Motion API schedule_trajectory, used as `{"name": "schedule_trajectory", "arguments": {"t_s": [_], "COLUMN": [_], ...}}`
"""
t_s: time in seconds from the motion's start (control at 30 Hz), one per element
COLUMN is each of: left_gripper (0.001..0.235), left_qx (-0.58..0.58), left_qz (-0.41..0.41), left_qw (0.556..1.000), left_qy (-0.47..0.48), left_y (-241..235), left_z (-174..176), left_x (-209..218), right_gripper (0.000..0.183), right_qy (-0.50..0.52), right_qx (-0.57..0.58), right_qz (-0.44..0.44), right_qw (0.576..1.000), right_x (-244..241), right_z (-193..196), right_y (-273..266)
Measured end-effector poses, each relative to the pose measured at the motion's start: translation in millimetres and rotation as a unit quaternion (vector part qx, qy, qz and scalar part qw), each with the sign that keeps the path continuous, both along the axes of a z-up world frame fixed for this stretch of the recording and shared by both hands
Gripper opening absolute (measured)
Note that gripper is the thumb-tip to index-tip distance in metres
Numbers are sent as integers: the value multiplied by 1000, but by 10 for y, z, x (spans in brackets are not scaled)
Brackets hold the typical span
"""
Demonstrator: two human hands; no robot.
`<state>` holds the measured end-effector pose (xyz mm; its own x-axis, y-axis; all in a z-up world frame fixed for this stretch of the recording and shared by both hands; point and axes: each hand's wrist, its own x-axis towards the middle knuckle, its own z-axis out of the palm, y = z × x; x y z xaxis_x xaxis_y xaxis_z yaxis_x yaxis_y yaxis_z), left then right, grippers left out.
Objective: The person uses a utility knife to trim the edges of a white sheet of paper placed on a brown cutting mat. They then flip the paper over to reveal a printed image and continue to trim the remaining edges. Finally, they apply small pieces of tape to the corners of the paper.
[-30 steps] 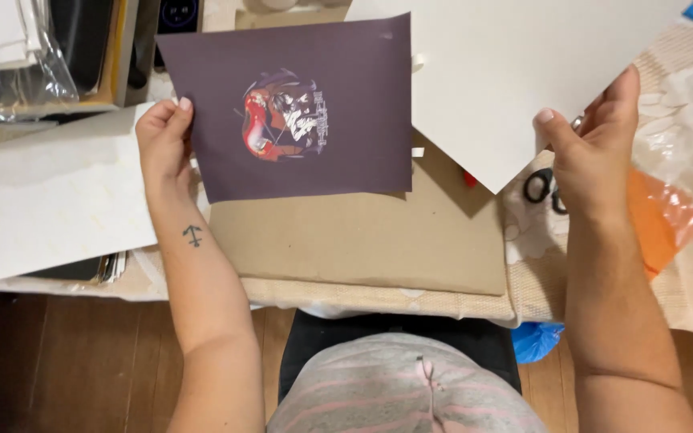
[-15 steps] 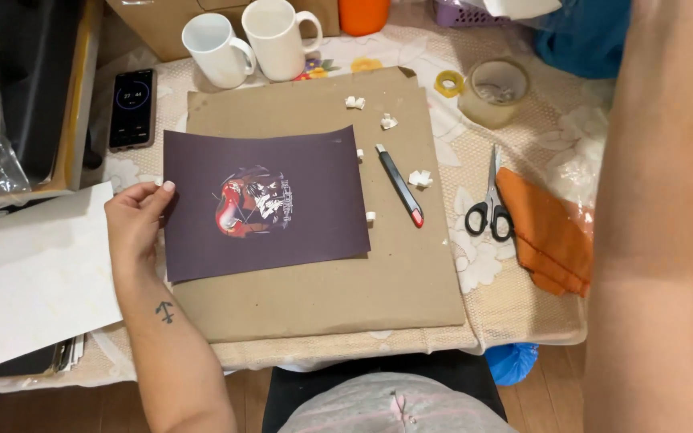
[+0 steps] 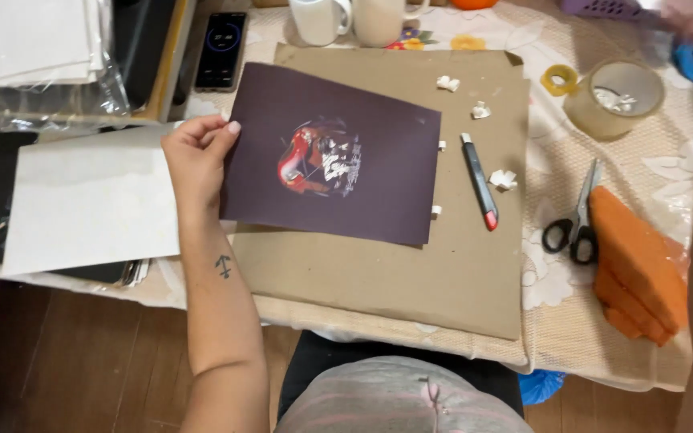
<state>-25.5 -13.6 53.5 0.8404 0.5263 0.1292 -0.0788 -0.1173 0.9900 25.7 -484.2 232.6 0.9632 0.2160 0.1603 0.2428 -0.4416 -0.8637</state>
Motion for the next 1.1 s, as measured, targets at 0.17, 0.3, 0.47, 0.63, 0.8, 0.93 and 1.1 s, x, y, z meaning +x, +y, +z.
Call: {"name": "schedule_trajectory", "arguments": {"t_s": [0.17,0.3,0.47,0.63,0.8,0.93,1.1], "left_gripper": [13,26,15,11,8,8,25], "left_qx": [305,663,717,706,656,632,573], "left_qz": [94,232,-23,-105,-139,-152,-201], "left_qw": [904,663,557,604,681,722,777], "left_qy": [-283,-258,-419,-354,-294,-237,-167], "left_y": [-462,-1032,-1402,-1426,-1558,-1619,-1622], "left_z": [1220,1565,826,-80,-693,-729,-607], "left_x": [-699,-1594,-1632,-1554,-1472,-1468,-1532], "right_gripper": [61,51,35,30,35,27,17], "right_qy": [-139,-206,-297,-286,-250,-157,-54], "right_qx": [-191,-157,-186,-226,-245,-229,-213], "right_qz": [156,149,75,115,164,233,267], "right_qw": [959,954,933,924,922,932,938], "right_x": [-803,-1169,-1464,-1739,-1672,-1518,-1335], "right_z": [-1200,-1265,-1404,-1592,-1889,-1877,-1774], "right_y": [394,583,488,513,732,961,994]}}
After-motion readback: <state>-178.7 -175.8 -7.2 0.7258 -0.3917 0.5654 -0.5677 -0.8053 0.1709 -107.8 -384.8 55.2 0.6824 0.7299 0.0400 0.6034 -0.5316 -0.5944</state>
